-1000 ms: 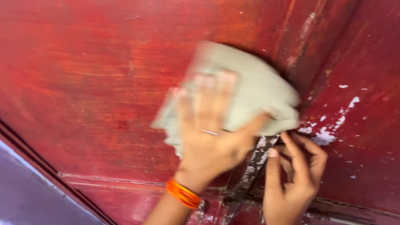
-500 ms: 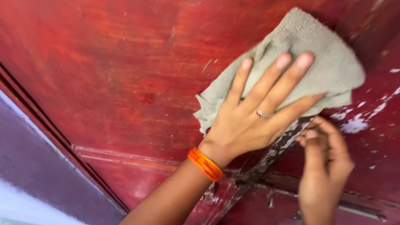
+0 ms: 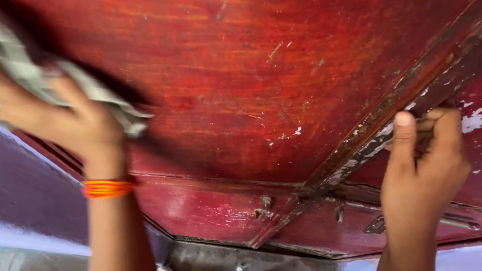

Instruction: The person sprays a cleaning solution onto a red wooden door and wipes the surface with a cloth. They clean the door panels, the metal latch, and the edges of the door frame.

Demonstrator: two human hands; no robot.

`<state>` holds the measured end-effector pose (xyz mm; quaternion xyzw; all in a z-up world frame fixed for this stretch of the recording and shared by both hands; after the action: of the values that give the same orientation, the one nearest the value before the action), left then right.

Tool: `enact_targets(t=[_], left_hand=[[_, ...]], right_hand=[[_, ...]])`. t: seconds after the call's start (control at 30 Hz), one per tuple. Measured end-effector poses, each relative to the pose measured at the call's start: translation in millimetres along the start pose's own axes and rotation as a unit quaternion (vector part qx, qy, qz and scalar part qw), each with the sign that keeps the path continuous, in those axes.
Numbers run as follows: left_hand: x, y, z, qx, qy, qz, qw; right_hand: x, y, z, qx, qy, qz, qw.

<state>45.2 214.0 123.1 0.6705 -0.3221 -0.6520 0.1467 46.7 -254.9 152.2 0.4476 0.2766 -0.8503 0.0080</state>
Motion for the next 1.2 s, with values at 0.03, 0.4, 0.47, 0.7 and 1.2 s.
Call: enact_targets(t=[0.03,0.4,0.47,0.7,1.2], left_hand=[[-4,-8,4,0.008,0.006,0.031,0.999],[68,16,-12,0.018,-0.063,-0.205,0.977],[69,-14,4,0.036,-0.057,-0.145,0.987],[64,58,-2,-0.051,-0.170,-0.246,0.953],[-49,110,17,0.023,-0.100,-0.298,0.949]], right_hand=[[-1,1,1,-0.030,-0.005,-0.013,0.999],[-9,11,3,-0.105,-0.035,-0.021,0.994],[-7,13,4,-0.103,-0.042,-0.029,0.993],[0,14,8,-0.096,-0.014,-0.041,0.994],[0,11,14,-0.147,-0.019,-0.028,0.989]])
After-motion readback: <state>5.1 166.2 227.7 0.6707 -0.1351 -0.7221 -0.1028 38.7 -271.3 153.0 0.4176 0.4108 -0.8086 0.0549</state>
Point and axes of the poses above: each hand's wrist, its own x-axis away from the middle knuckle, its own z-axis out of the back of the hand, y = z × x, the point moved 9 cm from there along -x, towards the middle knuckle, and after that the axes turned 10 degrees about x, right-handed, at the moved point
